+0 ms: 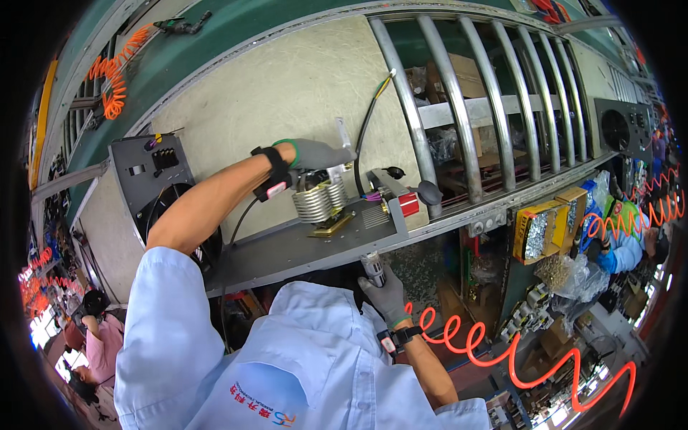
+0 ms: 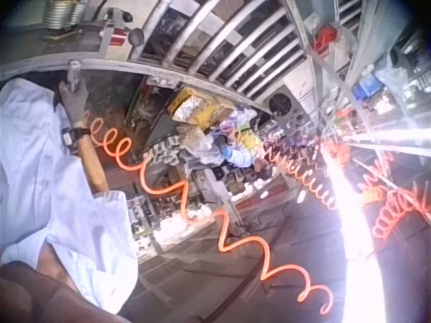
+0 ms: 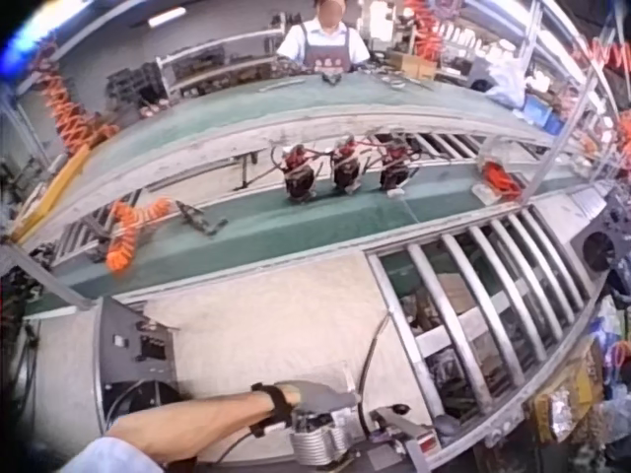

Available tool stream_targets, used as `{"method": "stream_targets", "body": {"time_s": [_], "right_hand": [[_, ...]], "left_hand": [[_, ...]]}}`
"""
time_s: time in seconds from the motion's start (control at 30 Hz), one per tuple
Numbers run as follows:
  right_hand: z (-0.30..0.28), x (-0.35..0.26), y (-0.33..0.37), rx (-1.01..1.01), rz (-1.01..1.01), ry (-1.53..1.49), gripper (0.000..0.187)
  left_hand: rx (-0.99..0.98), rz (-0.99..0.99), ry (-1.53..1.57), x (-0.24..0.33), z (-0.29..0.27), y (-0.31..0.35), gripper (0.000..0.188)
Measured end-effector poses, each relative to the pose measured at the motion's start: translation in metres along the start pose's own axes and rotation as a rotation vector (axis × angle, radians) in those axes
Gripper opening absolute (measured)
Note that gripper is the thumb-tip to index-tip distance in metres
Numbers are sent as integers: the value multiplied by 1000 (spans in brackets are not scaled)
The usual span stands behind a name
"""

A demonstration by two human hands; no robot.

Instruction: The person places a metal component onto a chassis and secures it with a power tool before positioning a circuit board assembly and fastening it as well. Finally, they retrieve a screw from a bin and place the completed unit onto a shelf.

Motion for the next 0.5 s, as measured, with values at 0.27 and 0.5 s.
{"method": "stream_targets", "body": {"time_s": [0.27, 0.5], "right_hand": [[1, -6, 4, 64, -25, 9, 35], [3, -12, 4, 99, -87, -43, 43]], "left_hand": [[-67, -154, 13, 7, -3, -25, 59], [48, -232, -237, 0, -14, -96, 47]]}}
Point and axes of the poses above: each hand's wrist, its own y-axis away from the middle knuckle, its own z-axis out of the palm, x = y × z, the point moved 10 cm from there along -y, towards the middle knuckle, and after that the axes turned 11 degrees about -z, right-handed, at the moved point
